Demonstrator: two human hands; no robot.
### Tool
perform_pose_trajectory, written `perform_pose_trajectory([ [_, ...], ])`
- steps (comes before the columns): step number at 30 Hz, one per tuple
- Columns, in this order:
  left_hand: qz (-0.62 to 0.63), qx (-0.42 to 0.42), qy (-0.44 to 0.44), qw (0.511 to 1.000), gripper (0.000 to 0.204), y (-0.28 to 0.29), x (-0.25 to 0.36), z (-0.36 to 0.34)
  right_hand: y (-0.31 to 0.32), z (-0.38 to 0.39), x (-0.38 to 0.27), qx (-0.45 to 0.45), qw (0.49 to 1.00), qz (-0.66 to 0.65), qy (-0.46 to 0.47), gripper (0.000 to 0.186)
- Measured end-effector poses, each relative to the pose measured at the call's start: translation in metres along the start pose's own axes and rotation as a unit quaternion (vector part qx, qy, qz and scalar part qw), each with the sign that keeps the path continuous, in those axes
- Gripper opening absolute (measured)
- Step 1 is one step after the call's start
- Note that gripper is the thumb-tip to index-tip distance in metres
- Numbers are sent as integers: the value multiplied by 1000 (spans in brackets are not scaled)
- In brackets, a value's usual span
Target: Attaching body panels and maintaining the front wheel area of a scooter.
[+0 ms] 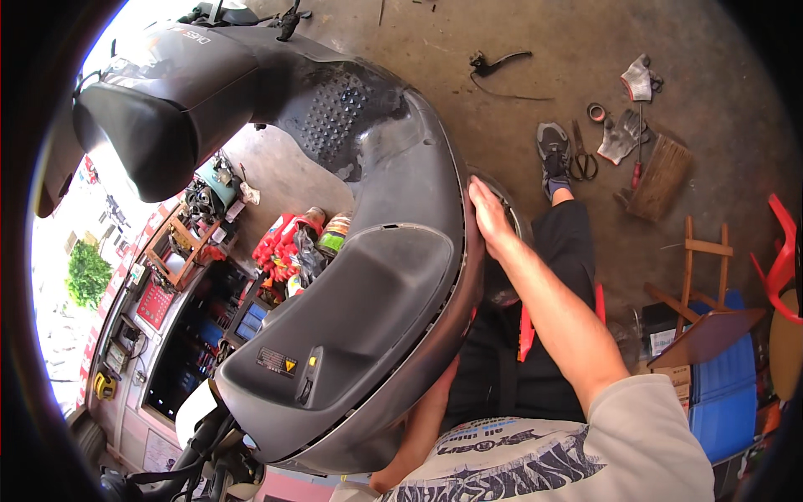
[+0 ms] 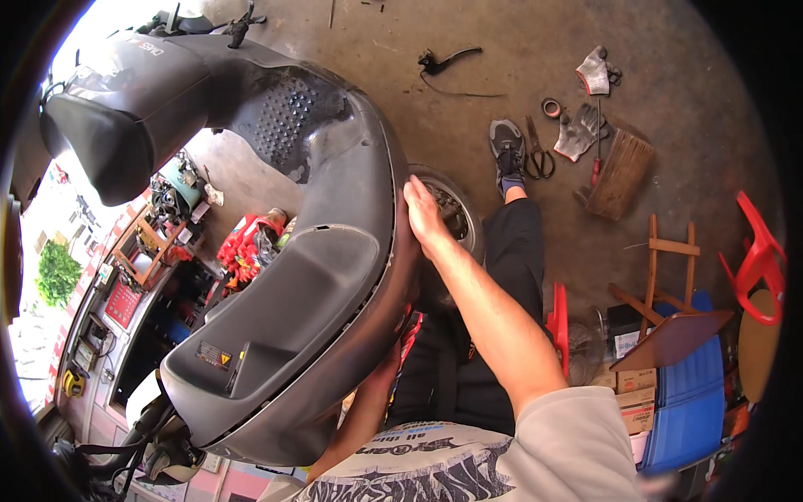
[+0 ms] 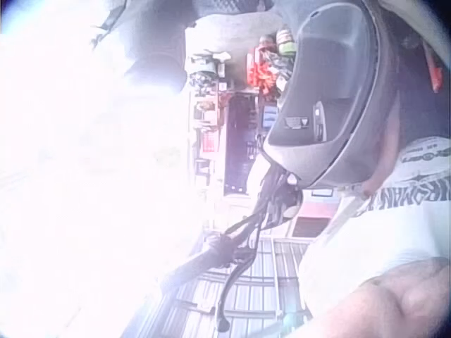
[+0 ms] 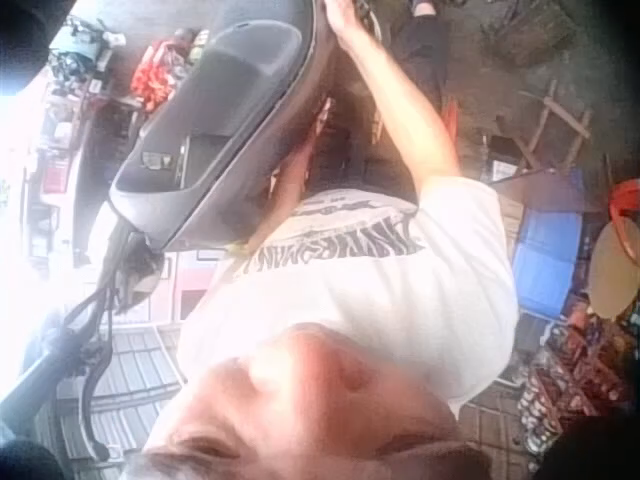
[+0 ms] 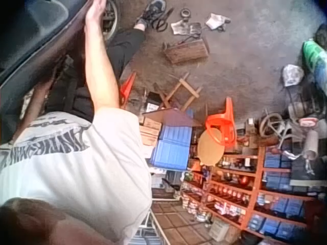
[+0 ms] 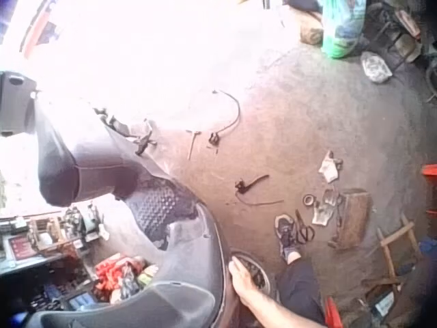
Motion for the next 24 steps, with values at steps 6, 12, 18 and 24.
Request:
perform_pose_trajectory([
  [6, 109, 20, -4, 994, 51, 12, 3, 2, -7, 2, 5, 36, 998, -21, -47, 56],
  [12, 217, 15, 20, 976, 49, 23, -5, 3, 13, 22, 14, 32, 998, -62, 0, 55],
  [18, 222, -7, -8, 975, 51, 38, -7, 1, 12, 83, 24, 111, 989, -71, -62, 53],
  [24, 186, 38, 34, 981, 49, 103, -20, 3, 8, 73, 18, 62, 995, -57, -55, 48],
])
Point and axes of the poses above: each hand's wrist, its own z-axis away from the middle knuckle, its own y-axis out of the back of the hand, x = y × z, the point moved 8 cm from there along -z, towards the middle knuckle, and after that the axes turned 8 degrees about -z, right-handed, at the moved point
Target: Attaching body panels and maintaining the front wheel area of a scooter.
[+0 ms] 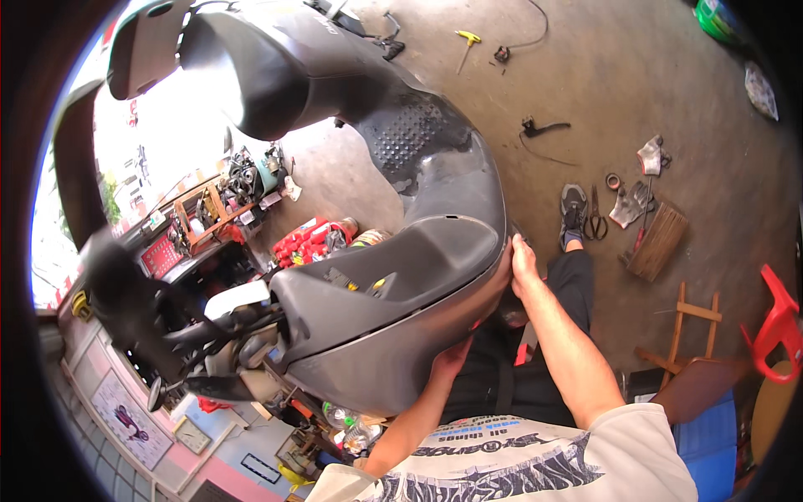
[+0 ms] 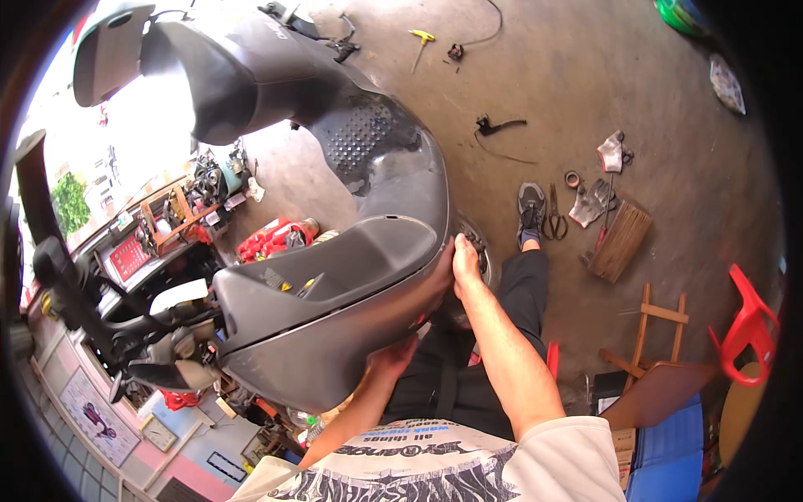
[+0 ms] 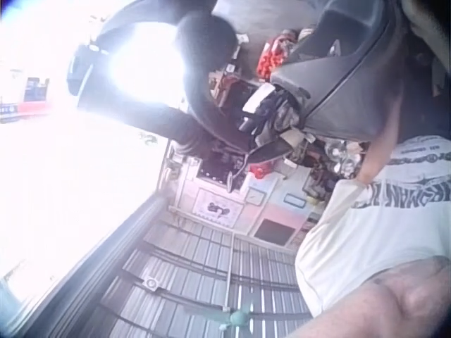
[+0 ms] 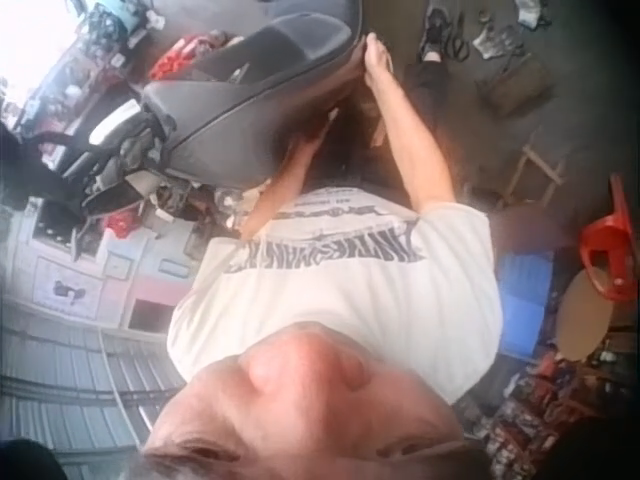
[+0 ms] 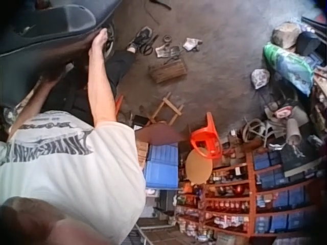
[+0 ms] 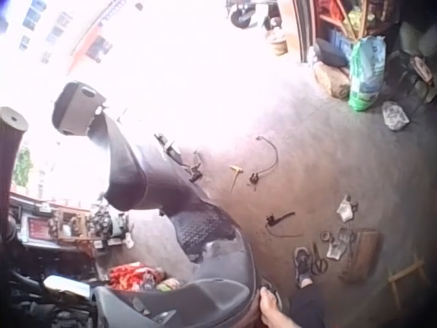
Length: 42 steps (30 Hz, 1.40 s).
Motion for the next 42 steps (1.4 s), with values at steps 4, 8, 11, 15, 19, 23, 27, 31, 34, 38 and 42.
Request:
perform_pose_trajectory([
  [4, -116, 8, -48, 992, 45, -6, 24, 29, 17, 31, -8, -31, 995, 95, 2, 53],
  [8, -134, 20, -143, 980, 45, -54, 43, 85, 14, 112, -44, -35, 983, 180, 35, 58],
  [11, -186, -124, -197, 955, 38, -41, 54, 64, -11, 177, -78, -54, 949, 258, 172, 53],
  [15, -251, -115, -143, 951, 44, -10, 44, 45, -74, 283, -122, -146, 882, 237, 380, 35],
  [19, -247, -47, -127, 959, 48, -17, 45, 55, -146, 392, -121, -305, 825, 273, 389, 22],
  [23, -205, -39, -138, 968, 32, 4, 38, 31, -204, 460, -52, -446, 715, 425, 331, 22],
  [27, -222, -39, -160, 961, 21, 8, 40, 33, -259, 498, 6, -470, 489, 576, 456, 29],
  [31, -149, -77, -160, 973, 23, 24, 40, 25, -295, 497, 52, -427, 400, 648, 488, 32],
  [34, -125, -45, -154, 979, 30, 48, 42, 4, -307, 485, 71, -377, 330, 703, 504, 35],
  [38, -138, 89, -159, 974, 44, 73, 49, -71, -309, 473, 89, -297, 247, 755, 530, 38],
  [42, -121, 52, -164, 978, 55, 57, 86, -139, -308, 466, 95, -216, 214, 768, 564, 40],
])
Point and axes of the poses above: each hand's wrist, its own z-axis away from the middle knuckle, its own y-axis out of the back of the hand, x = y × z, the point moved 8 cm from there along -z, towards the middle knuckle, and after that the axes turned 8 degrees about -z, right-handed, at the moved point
